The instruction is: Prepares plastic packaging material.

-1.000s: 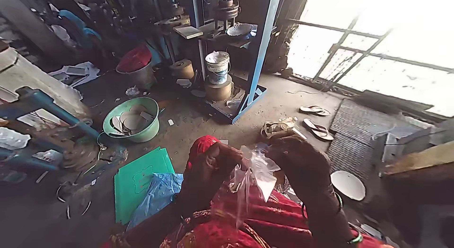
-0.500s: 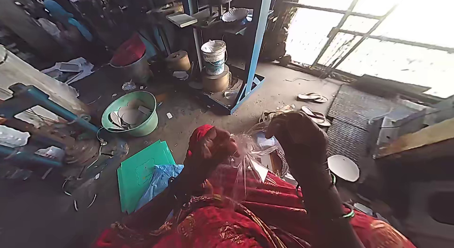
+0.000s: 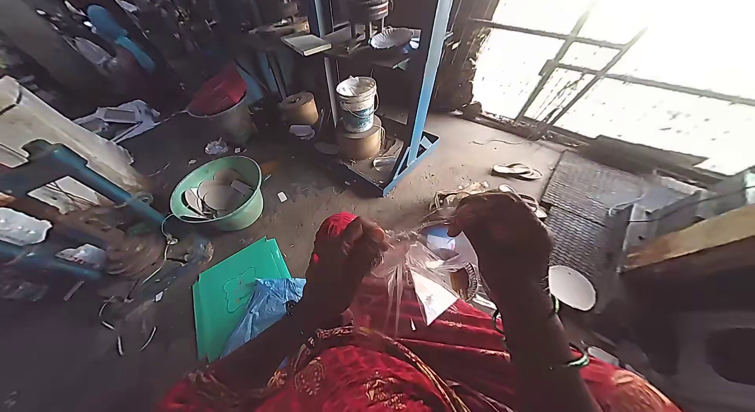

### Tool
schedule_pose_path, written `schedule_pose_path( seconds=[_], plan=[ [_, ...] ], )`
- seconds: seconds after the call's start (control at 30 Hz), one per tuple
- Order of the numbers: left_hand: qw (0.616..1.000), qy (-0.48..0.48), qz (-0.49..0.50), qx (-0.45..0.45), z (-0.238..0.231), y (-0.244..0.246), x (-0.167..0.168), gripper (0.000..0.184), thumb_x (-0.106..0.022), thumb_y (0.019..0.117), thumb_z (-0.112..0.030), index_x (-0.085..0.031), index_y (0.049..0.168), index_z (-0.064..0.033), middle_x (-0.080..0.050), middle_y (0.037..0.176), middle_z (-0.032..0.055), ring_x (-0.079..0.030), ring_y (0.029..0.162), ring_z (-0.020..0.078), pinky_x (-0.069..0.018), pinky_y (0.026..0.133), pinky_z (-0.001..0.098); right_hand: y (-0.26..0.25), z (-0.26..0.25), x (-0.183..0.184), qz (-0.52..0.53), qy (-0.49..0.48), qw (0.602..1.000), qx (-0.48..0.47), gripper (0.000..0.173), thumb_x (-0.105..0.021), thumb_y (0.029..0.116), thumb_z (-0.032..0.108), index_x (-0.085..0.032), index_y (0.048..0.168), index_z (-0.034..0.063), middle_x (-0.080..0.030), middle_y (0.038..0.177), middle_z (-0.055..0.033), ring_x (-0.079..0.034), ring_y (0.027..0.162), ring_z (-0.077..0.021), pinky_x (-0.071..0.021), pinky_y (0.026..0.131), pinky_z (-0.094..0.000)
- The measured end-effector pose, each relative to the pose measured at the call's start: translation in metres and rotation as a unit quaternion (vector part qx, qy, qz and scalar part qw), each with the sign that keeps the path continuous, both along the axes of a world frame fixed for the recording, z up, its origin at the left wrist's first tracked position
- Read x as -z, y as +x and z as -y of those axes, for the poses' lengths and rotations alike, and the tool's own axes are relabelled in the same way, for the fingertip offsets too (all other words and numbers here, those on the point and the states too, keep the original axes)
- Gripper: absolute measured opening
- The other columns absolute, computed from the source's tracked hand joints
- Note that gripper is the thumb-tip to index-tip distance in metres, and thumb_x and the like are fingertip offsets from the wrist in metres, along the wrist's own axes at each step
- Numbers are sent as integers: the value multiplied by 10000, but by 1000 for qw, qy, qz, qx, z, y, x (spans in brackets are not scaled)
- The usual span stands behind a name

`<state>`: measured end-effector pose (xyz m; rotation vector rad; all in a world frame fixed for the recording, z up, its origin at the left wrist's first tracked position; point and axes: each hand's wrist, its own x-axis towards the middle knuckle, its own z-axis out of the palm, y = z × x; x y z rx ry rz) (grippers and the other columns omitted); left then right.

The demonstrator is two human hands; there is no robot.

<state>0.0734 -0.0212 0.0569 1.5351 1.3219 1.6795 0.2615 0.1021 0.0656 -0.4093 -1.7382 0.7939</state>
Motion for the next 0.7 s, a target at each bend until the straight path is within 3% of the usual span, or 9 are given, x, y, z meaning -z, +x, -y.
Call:
schedule_pose_path(
  seconds=[0.13,0.2,0.23,0.3,0.4,0.53,0.7],
  plan=[
    [995,11,-91,-42,-1,1,-1,378,-447,1094,-316,-572,786,-137,-466,633,-158,-457,600,-118,-399,573,96,-1,0,2,-3,0,1000,-15,16,-646,985,196,-662,986,193,-679,923,120,-659,788,4,-591,720,-198],
    [999,-19,-15,-42,-3,2,-1,385,-449,1081,-393,-599,795,-185,-529,673,-187,-519,645,-116,-456,612,104,-2,-2,3,-4,19,1000,-1,25,-648,985,193,-668,986,178,-680,944,114,-662,830,11,-592,758,-202],
    [999,-39,19,-15,-4,1,-2,378,-448,1071,-464,-618,868,-195,-578,749,-183,-558,708,-100,-493,662,118,-2,-3,3,-3,32,999,18,33,-655,976,181,-677,985,158,-684,964,104,-666,878,16,-590,801,-200],
    [995,-44,55,64,-5,-4,-2,262,-505,1072,-355,-656,1034,-144,-666,926,-138,-618,832,-55,-537,763,160,-2,-7,6,9,61,997,49,60,-657,974,147,-690,987,100,-677,1005,64,-643,979,18,-555,888,-186],
    [991,-40,45,116,-12,-2,-6,125,-583,1037,-128,-678,1088,-65,-712,915,-90,-639,777,-41,-535,689,146,-3,-13,9,9,88,994,69,62,-660,972,116,-691,980,64,-681,1021,22,-641,1007,-8,-545,901,-195],
    [990,-81,-52,102,-20,-1,-4,202,-636,1008,-133,-699,1160,-16,-729,956,-23,-648,798,-25,-546,733,158,-2,-10,7,48,85,984,148,126,-661,973,112,-697,1009,-3,-700,1016,-72,-662,995,-58,-543,910,-239],
    [990,-63,-104,70,-38,5,4,153,-648,990,-103,-732,1106,-48,-732,906,-17,-647,742,-12,-553,698,170,13,-16,0,68,72,971,218,162,-615,1006,121,-695,1031,-18,-696,1017,-103,-668,970,-88,-548,896,-260]
  ],
)
